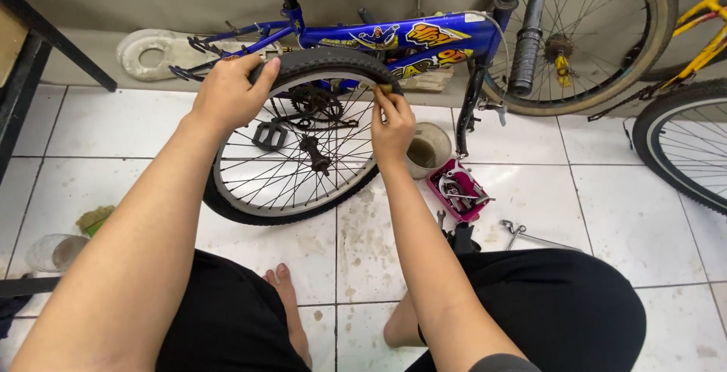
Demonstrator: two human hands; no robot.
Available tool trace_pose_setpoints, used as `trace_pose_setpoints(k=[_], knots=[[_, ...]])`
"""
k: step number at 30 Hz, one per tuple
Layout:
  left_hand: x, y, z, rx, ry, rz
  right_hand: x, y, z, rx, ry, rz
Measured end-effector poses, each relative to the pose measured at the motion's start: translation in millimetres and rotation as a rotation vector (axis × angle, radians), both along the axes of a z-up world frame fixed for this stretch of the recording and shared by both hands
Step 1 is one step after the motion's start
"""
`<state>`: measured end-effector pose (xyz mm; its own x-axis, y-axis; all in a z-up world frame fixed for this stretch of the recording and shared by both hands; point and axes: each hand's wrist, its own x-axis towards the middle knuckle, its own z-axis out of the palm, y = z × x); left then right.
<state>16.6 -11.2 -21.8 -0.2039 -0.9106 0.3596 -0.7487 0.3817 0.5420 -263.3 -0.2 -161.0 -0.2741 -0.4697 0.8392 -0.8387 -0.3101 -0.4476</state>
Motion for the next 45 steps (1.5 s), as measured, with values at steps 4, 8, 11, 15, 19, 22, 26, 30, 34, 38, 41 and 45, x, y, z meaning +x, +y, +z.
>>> trace_pose_setpoints(k=[4, 8, 11, 15, 19, 22, 26, 30, 34, 38, 41, 45], knots=[[7.0, 2.4, -3.4, 0.009, 0.010, 0.011, -14.6, 6.1, -38.4, 0.084, -0.139, 0.014], [15.2, 20.5, 6.1, 0.058, 0.028, 0.045, -14.4, 16.8, -75.8, 0.239, -0.227, -0.013], [21.2, 24.4, 6.8, 0.070, 0.044, 0.061, -2.9, 30.4, -94.5, 0.306, -0.288, -0.021], [27.5, 21.6, 0.1, 0.057, 0.062, 0.057, 9.9, 45.4, -118.3, 0.415, -0.292, -0.051], [25.6, 19.1, 0.4, 0.074, 0.094, 0.049, 14.6, 55.9, -132.0, 0.450, -0.271, -0.083], [29.7, 20.0, 0.6, 0.088, 0.110, 0.043, 19.1, 59.8, -145.2, 0.442, -0.290, -0.069], [31.4, 20.9, 0.2, 0.109, 0.118, 0.054, 23.9, 67.7, -156.1, 0.506, -0.332, -0.066], [28.6, 20.5, 11.5, 0.061, 0.089, 0.005, 34.2, 81.7, -159.9, 0.691, -0.401, -0.007], [27.4, 14.3, 11.5, 0.100, 0.058, 0.045, 41.1, 85.6, -181.8, 0.730, -0.493, 0.007], [26.0, 8.2, 8.3, 0.091, 0.058, 0.063, 45.4, 99.0, -185.3, 0.902, -0.501, 0.089], [27.8, 4.0, 6.1, 0.064, 0.037, 0.035, 40.0, 114.6, -170.3, 0.934, -0.347, 0.250], [24.6, 1.4, 7.1, 0.096, -0.014, 0.065, 32.5, 114.7, -149.7, 0.940, -0.334, 0.277]])
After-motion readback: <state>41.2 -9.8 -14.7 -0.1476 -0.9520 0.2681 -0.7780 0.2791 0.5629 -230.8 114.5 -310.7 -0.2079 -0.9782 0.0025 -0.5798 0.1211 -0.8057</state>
